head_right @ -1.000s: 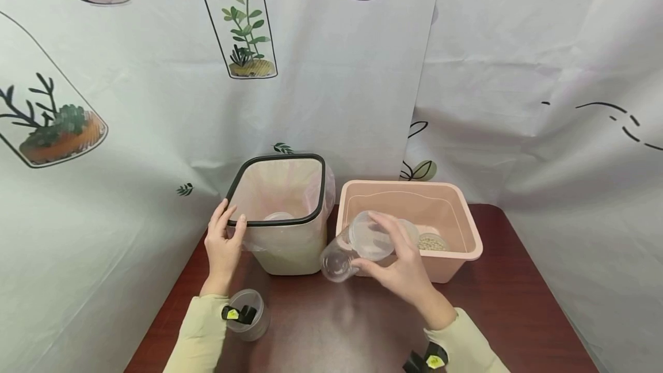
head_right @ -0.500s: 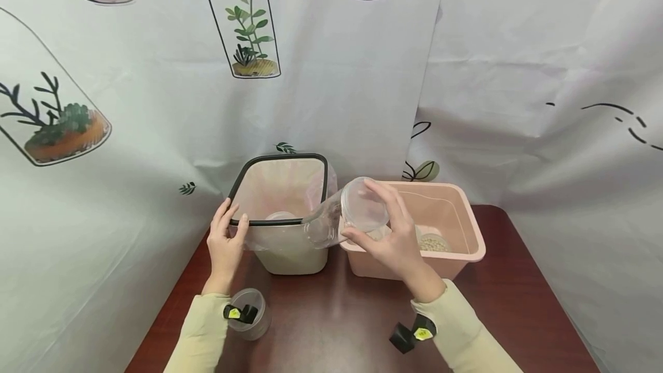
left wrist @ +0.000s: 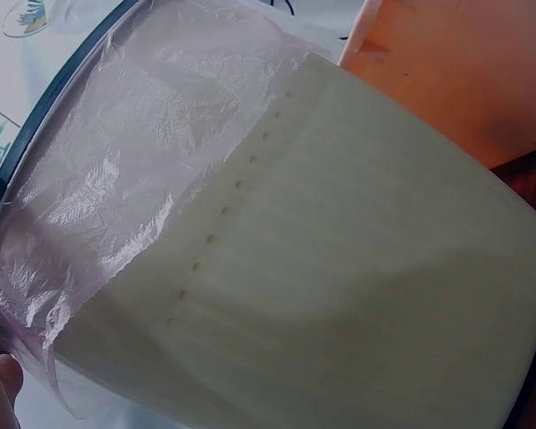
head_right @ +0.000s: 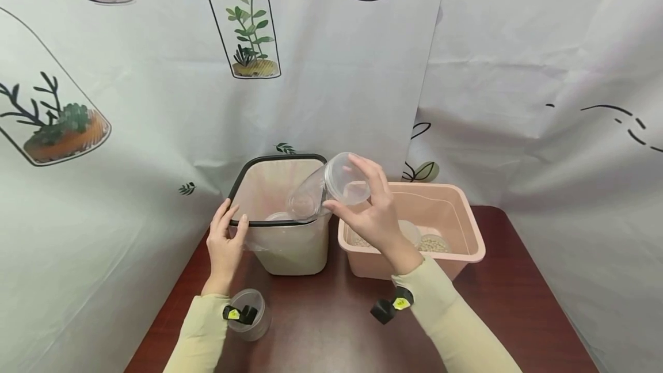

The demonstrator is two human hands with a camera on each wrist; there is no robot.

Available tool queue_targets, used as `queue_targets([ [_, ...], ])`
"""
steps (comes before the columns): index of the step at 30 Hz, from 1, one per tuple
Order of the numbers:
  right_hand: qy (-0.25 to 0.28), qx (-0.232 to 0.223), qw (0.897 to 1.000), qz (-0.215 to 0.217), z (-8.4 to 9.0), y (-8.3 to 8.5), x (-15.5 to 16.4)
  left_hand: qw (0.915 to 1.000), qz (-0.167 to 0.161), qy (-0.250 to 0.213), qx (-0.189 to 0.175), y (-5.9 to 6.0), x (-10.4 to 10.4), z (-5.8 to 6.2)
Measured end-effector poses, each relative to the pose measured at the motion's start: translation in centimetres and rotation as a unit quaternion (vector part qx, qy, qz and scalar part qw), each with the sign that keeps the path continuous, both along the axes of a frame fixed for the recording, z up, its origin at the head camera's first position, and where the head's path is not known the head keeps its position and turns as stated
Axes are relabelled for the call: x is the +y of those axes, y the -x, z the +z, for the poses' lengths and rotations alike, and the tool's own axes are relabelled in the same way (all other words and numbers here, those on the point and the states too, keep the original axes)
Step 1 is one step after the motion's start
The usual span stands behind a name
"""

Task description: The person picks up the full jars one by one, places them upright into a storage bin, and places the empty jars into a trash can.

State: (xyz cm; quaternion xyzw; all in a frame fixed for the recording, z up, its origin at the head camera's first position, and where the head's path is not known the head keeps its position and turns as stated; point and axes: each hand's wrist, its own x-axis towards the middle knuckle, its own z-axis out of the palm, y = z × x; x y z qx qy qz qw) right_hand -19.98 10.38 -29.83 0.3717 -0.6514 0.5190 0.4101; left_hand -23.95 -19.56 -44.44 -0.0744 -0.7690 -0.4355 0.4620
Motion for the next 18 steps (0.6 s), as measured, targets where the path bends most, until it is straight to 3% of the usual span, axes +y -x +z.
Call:
queue_targets([
  [9,-0.004,-0.025,0.999,0.022,-0.8,1.7,-1.4,1.0000,-0.001,0.003,-0.002,-0.1,-0.2,-0.2],
  [14,-0.030,-0.094,0.995,0.012,-1.0,2.3,-2.2,1.0000,0.002,0.005,-0.004,-0.1,-0.2,-0.2],
  [18,-0.063,-0.151,0.986,0.001,-2.3,4.0,-2.6,1.0000,0.003,0.008,-0.005,0.0,-0.2,-0.2],
])
